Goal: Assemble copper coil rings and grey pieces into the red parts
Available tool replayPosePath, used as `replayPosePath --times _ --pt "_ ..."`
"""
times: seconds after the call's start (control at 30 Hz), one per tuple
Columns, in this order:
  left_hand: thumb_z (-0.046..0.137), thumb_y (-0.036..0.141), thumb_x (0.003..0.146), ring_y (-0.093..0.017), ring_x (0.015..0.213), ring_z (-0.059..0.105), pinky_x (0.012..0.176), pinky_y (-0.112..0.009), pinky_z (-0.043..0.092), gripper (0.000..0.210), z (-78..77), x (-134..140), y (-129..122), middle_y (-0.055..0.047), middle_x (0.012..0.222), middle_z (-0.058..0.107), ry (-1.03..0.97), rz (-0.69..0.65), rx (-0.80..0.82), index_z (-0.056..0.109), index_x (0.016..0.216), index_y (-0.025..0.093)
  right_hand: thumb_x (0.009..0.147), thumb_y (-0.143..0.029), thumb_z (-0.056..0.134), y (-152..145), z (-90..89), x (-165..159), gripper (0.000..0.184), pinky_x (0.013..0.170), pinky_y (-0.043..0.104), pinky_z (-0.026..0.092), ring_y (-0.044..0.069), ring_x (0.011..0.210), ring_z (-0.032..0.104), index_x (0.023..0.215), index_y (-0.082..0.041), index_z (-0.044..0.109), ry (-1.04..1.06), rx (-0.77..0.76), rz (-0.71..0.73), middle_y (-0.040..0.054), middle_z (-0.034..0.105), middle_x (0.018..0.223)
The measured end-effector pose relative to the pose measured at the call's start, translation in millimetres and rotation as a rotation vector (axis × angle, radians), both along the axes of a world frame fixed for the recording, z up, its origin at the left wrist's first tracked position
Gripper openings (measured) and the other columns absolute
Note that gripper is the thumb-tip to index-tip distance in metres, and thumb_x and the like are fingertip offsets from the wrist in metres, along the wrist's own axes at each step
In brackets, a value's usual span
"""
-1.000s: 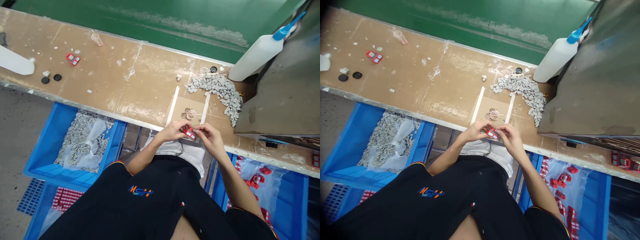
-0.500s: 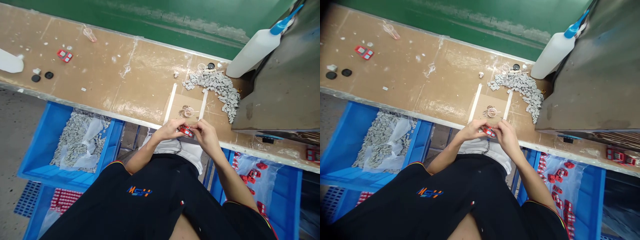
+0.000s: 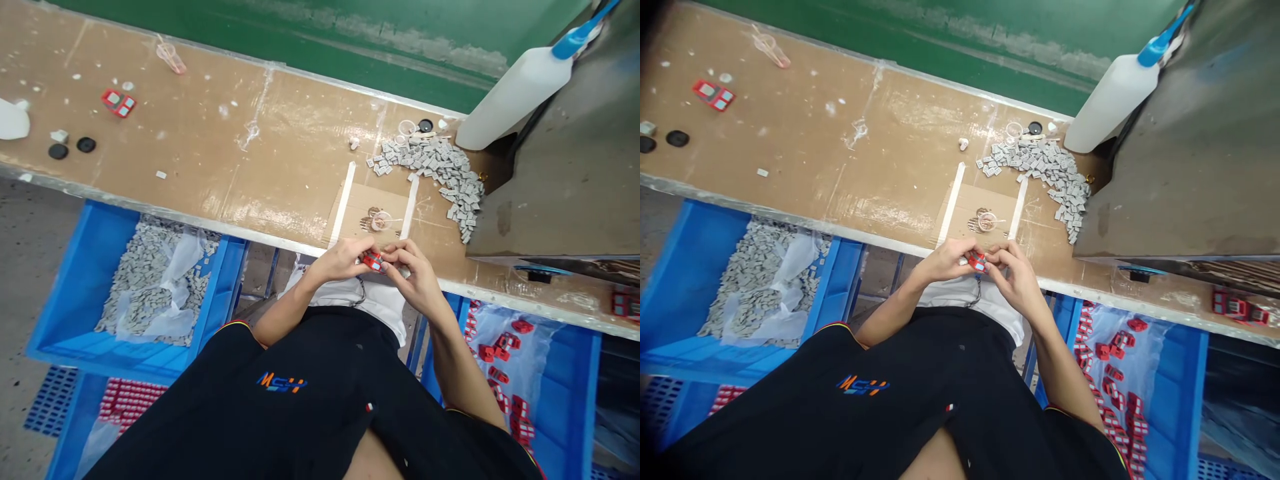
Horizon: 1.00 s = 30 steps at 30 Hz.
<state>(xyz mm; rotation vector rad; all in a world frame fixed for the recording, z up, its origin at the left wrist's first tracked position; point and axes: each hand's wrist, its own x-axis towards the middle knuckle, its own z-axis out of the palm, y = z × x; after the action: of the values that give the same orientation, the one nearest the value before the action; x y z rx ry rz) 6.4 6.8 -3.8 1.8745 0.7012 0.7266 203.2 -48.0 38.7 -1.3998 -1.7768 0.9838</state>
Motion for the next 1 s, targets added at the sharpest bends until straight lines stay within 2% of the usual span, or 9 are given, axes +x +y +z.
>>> replayPosePath --times 0.1,0.2,0.33,0.4,0.5,0.57,0.83,1.0 --pt "0.066 0.022 0.09 -0.016 0.082 0.068 0.074 -0.026 0.054 0.013 -2.3 1 -1 -0.006 0.092 0.072 -0.087 0.051 0.015 0.062 0.1 0.016 0.091 -0.043 0.066 -7 -11.9 -6 0.023 0.081 0.039 0.06 0.024 0.101 0.067 0.104 -0.025 0.069 0.2 -0.065 -0.139 0.0094 0.064 0.111" --pt "0.065 0.023 0.09 -0.016 0.085 0.069 0.078 -0.027 0.056 0.014 -3.0 1 -1 -0.007 0.097 0.073 -0.157 0.067 0.014 0.063 0.103 0.017 0.091 -0.049 0.066 -17 -20.4 -19 0.035 0.089 0.043 0.061 0.025 0.103 0.069 0.119 -0.027 0.064 0.349 -0.129 -0.261 0.0103 0.068 0.114" --pt "0.074 0.031 0.087 -0.023 0.106 0.068 0.093 -0.037 0.056 0.023 1.5 -1 1 -0.012 0.112 0.072 -0.225 0.007 0.057 0.067 0.105 0.018 0.089 -0.046 0.07 -24 -19.3 -28 0.037 0.092 0.043 0.061 0.025 0.105 0.07 0.12 -0.026 0.065 0.346 -0.071 -0.355 0.01 0.067 0.114" --pt "0.072 0.031 0.089 -0.024 0.113 0.067 0.094 -0.038 0.057 0.02 4.5 -2 2 -0.014 0.118 0.07 -0.268 -0.011 0.043 0.069 0.104 0.017 0.088 -0.043 0.072 -23 -15.6 -27 0.033 0.089 0.042 0.061 0.024 0.098 0.07 0.117 -0.026 0.068 0.266 -0.033 -0.349 0.0077 0.066 0.105" --pt "0.064 0.027 0.094 -0.02 0.104 0.069 0.082 -0.031 0.058 0.013 6.8 -2 3 -0.013 0.111 0.071 -0.302 0.007 -0.028 0.071 0.095 0.016 0.087 -0.043 0.073 -20 -11.0 -22 0.031 0.082 0.042 0.06 0.023 0.086 0.069 0.113 -0.026 0.071 0.117 0.009 -0.31 0.0054 0.065 0.096" --pt "0.065 0.028 0.093 -0.019 0.1 0.069 0.077 -0.029 0.057 0.014 6.6 -2 3 -0.012 0.106 0.071 -0.297 0.016 -0.066 0.071 0.09 0.016 0.088 -0.045 0.072 -18 -10.1 -20 0.03 0.08 0.041 0.059 0.023 0.083 0.068 0.111 -0.025 0.071 0.056 0.031 -0.288 0.0053 0.066 0.094" --pt "0.071 0.037 0.089 -0.016 0.085 0.066 0.069 -0.025 0.052 0.025 2.9 -6 4 -0.009 0.095 0.067 -0.251 0.036 -0.109 0.07 0.079 0.014 0.091 -0.05 0.067 -11 -5.5 -19 0.029 0.072 0.038 0.057 0.023 0.076 0.065 0.103 -0.024 0.071 -0.081 0.121 -0.198 0.0055 0.065 0.085" --pt "0.069 0.037 0.091 -0.016 0.086 0.068 0.072 -0.027 0.055 0.025 1.5 -6 1 -0.008 0.094 0.068 -0.262 0.062 -0.09 0.07 0.081 0.014 0.093 -0.046 0.065 -10 -2.9 -22 0.024 0.074 0.039 0.057 0.024 0.079 0.064 0.099 -0.023 0.069 -0.081 0.137 -0.205 0.0069 0.064 0.087"
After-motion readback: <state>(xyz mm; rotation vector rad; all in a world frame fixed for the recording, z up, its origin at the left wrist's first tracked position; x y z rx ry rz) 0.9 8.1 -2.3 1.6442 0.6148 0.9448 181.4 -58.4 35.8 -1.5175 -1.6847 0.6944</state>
